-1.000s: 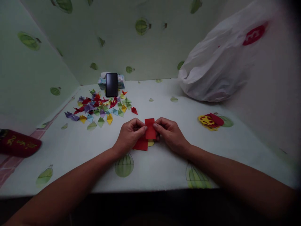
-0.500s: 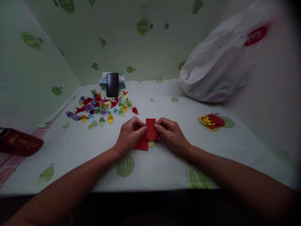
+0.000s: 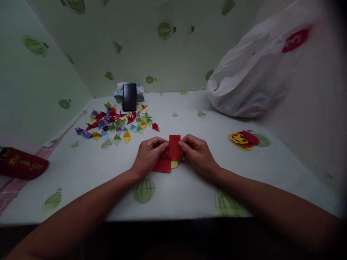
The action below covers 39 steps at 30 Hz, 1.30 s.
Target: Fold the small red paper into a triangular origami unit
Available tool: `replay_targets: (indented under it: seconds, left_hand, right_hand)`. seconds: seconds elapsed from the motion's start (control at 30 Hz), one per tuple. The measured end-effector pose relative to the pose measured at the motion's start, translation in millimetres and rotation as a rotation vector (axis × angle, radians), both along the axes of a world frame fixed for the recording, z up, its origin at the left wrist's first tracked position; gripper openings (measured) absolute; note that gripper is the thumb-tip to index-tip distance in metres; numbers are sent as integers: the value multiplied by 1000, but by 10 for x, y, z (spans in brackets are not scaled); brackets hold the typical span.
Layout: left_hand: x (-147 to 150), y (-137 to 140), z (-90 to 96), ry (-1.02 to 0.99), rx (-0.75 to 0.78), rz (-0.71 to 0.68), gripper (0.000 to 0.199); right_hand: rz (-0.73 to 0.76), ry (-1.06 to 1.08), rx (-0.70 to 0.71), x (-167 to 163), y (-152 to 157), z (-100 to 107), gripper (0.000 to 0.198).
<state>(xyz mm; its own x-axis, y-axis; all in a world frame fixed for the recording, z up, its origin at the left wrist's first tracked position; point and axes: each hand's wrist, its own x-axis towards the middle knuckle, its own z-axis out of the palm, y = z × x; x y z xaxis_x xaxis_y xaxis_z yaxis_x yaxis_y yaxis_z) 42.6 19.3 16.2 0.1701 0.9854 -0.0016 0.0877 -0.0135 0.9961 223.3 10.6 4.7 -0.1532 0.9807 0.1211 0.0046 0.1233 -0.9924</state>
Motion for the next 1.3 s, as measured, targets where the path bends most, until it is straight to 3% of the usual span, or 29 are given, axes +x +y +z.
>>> replay_targets:
  seconds: [0.5,0.8,0.97,1.3]
  left_hand:
    - [-8,-21,-20,190,140,38,18]
    - [-30,13,19,80,24,-55,19]
    - [-16,-1,37,91,29,-66,19]
    - [9,-12,39,127,12,-38,20]
  right_hand:
    - [1,-85,64,2,-8,-14,25]
    - [194,125,-90,7,51,-63,21]
    - [186,248,-200,-7,42,-72,27]
    - [174,223,-177,4,55,-89,24]
